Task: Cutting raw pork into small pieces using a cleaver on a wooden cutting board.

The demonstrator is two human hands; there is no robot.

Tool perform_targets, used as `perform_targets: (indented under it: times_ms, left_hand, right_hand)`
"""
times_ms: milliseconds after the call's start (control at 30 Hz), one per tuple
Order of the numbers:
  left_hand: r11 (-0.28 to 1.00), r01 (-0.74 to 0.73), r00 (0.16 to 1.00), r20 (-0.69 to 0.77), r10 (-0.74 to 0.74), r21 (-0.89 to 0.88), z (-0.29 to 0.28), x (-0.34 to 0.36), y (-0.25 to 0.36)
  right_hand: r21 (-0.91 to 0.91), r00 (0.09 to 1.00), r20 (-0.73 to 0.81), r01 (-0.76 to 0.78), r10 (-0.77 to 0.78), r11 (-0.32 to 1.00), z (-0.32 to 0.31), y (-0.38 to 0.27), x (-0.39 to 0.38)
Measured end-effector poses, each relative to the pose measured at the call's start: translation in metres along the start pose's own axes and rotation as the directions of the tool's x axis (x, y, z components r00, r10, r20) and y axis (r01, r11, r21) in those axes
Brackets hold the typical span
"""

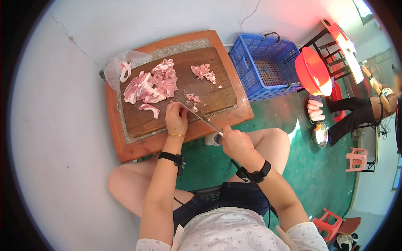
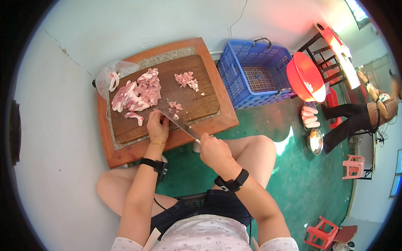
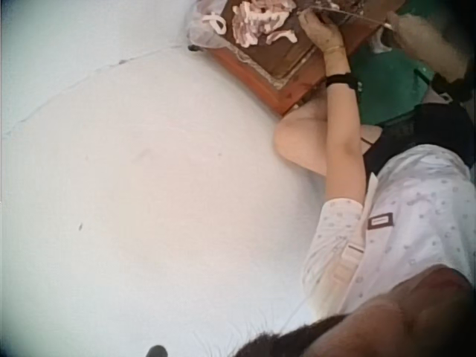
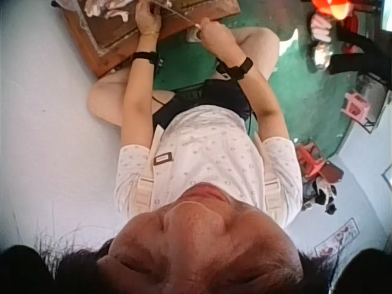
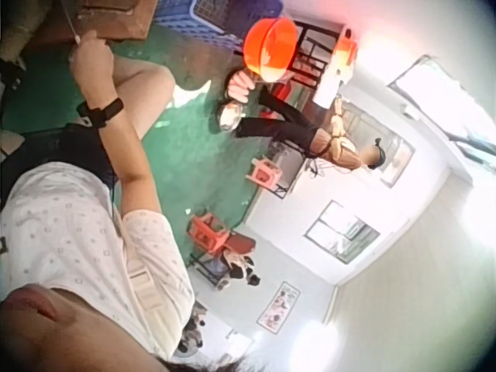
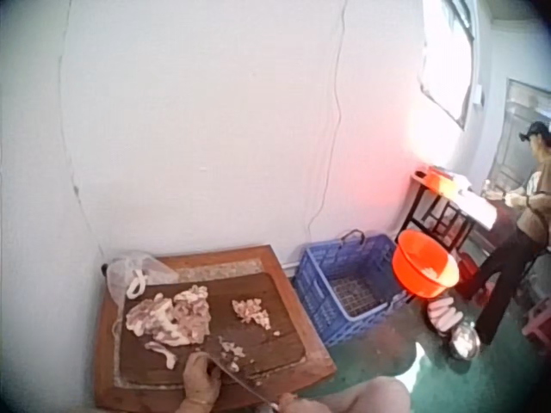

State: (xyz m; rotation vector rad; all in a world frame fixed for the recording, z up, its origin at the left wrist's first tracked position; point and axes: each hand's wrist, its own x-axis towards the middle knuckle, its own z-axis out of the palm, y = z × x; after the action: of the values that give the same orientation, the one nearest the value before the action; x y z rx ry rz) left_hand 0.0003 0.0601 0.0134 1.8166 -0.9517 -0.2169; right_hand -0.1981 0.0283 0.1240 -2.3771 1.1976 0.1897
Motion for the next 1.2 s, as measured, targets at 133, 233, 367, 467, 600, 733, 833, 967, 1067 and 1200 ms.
perform_targets:
  times_ms: [133,233,367,467,600,733,833,967,1067,1200]
  left_hand:
    - [0.969,-0.224,0.972,-0.054,0.230,0.104,0.000,0.001,-0.010]
    - [0.925,-0.326,0.945,0.028,0.327,0.195,0.001,0.004,-0.010]
    - [0.920,-0.338,0.941,0.060,0.332,0.198,0.000,0.004,-0.010]
    - [0.930,-0.304,0.952,0.042,0.302,0.207,0.001,0.001,-0.016]
    - [0.961,-0.255,0.965,-0.038,0.260,0.112,0.001,-0.002,-0.013]
    - [0.989,-0.106,0.994,-0.035,0.102,-0.102,-0.001,-0.002,-0.010]
    - [0.970,-0.244,0.967,-0.077,0.242,-0.008,-0.002,-0.002,-0.019]
    - [0.962,-0.258,0.963,-0.059,0.264,0.091,0.001,-0.004,-0.020]
    - [0.951,-0.284,0.957,-0.021,0.289,0.119,0.000,0.000,-0.017]
    - [0.950,-0.282,0.958,-0.009,0.286,0.132,-0.003,0.000,-0.012]
  right_hand:
    - [-0.005,1.000,0.009,-0.006,0.006,1.000,0.012,-0.003,0.003]
    - [0.007,1.000,0.008,-0.006,0.006,1.000,0.011,-0.008,0.007]
    - [-0.023,0.999,0.036,-0.009,0.010,1.000,0.015,-0.014,0.018]
    - [-0.011,0.998,0.049,-0.034,0.034,0.999,0.013,-0.008,0.008]
    - [-0.066,0.994,0.062,-0.080,0.085,0.995,0.001,0.003,-0.008]
    - [-0.036,0.996,0.028,-0.080,0.082,0.996,0.002,0.002,-0.008]
    - [-0.011,0.999,0.022,-0.042,0.042,0.999,0.009,-0.001,-0.004]
    - [-0.006,0.999,0.041,-0.030,0.030,1.000,0.012,-0.006,-0.002]
    - [0.002,0.999,0.026,-0.029,0.029,1.000,0.014,-0.010,0.003]
    - [-0.027,0.999,0.028,-0.017,0.018,0.999,0.014,-0.018,0.014]
